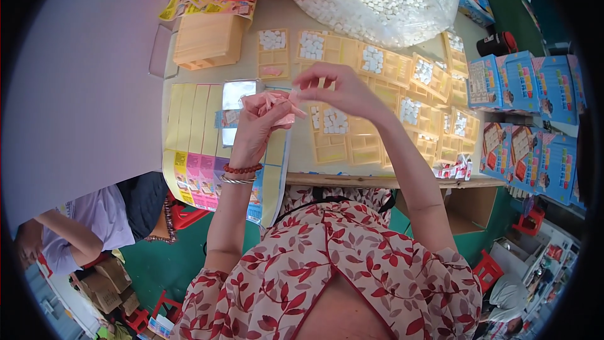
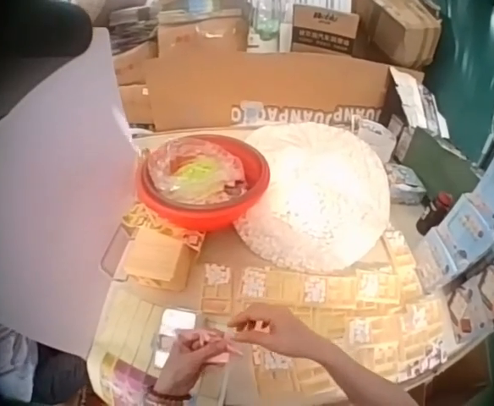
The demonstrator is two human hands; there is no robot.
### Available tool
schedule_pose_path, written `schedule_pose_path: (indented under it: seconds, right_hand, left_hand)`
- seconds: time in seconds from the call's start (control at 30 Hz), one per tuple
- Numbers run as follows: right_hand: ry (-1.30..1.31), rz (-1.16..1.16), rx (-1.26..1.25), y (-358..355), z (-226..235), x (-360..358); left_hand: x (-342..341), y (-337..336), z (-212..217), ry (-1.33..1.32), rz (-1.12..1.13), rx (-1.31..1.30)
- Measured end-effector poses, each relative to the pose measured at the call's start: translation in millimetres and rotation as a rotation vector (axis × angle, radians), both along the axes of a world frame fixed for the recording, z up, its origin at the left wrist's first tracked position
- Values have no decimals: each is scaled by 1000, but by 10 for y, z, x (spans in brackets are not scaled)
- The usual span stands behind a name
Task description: Sorting and packing small white and pink parts into plastic grid trays and bags.
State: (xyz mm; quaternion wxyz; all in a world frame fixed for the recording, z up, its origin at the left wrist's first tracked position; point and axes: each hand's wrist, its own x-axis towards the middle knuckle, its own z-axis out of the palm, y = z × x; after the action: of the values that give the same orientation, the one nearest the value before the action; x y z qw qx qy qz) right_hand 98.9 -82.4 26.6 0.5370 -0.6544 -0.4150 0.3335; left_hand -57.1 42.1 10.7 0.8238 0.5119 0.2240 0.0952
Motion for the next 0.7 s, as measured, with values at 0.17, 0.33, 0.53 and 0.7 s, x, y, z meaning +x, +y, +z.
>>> schedule_pose_path:
  seconds: [0.17, 0.33, 0.53, 0.7]
  right_hand:
    - [-216, -200, -46, -254, -43, -101]
    - [-272, -280, 9, -317, -156, -122]
    - [-164, -484, 50, -388, -270, -1]
    - [-28, -500, -97, -211, -664, 179]
  left_hand:
    - [94, -158, 49, 59, -81, 9]
    - [142, -240, -10, 49, -37, -23]
    - [89, -258, -54, 90, 179, -55]
    - [9, -313, -49, 106, 118, -40]
